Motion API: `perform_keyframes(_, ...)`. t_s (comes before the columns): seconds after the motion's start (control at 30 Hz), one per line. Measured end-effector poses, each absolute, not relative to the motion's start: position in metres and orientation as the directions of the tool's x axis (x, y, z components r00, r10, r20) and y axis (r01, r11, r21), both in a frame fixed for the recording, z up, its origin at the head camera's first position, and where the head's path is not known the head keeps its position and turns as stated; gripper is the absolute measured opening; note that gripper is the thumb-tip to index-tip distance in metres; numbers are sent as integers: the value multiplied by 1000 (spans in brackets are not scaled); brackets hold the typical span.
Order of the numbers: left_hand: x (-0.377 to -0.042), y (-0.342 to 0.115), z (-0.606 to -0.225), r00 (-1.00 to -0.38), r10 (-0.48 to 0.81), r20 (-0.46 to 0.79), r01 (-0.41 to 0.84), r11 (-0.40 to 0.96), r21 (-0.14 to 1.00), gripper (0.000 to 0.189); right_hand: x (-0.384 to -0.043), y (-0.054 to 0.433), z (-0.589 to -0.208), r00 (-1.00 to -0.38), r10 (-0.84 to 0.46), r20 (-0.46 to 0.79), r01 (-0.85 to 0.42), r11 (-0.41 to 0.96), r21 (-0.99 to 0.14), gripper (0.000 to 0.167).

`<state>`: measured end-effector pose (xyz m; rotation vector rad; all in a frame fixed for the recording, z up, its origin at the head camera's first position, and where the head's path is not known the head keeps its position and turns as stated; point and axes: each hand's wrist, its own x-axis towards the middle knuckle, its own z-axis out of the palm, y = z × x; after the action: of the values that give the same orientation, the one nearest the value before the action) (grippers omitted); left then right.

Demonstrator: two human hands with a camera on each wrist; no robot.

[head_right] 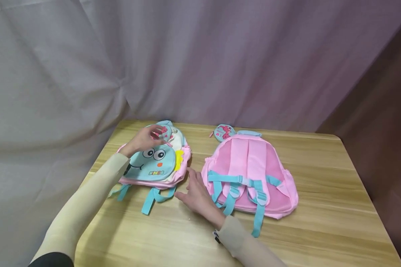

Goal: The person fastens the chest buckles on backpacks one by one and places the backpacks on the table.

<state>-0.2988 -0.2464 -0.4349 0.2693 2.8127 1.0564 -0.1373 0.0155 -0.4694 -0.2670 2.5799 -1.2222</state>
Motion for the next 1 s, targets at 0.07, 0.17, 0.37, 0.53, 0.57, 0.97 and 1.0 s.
perform_keyframes(0.07, -304, -251, -435, -978, 192, -76, 96, 748, 657, 64, -138, 13, -471, -949, -266, -172, -36, 632, -774, 98)
perform_keyframes(0.17, -312, -257, -436, -979, 174, -106, 59, 741, 669, 65, -140, 10, -474, -948, -251, -195, -9, 633, -774, 102)
perform_keyframes(0.37, -325, -270, -436, -984, 130, -119, 17, 744, 668, 65, -143, 6, -479, -940, -246, -235, 31, 627, -779, 106)
perform_keyframes(0.53, -333, -278, -436, -989, 108, -101, 16, 755, 656, 63, -145, 2, -483, -943, -245, -227, 29, 616, -787, 107)
perform_keyframes(0.57, -335, -278, -436, -989, 109, -104, 13, 751, 660, 63, -145, 2, -483, -943, -241, -228, 34, 615, -788, 108)
perform_keyframes(0.97, -348, -287, -448, -977, 36, -212, -115, 748, 654, 64, -141, 2, -491, -944, -227, -241, 79, 552, -830, 111)
perform_keyframes(1.0, -350, -287, -449, -975, 30, -222, -126, 746, 654, 64, -141, 2, -492, -944, -228, -240, 84, 536, -840, 111)
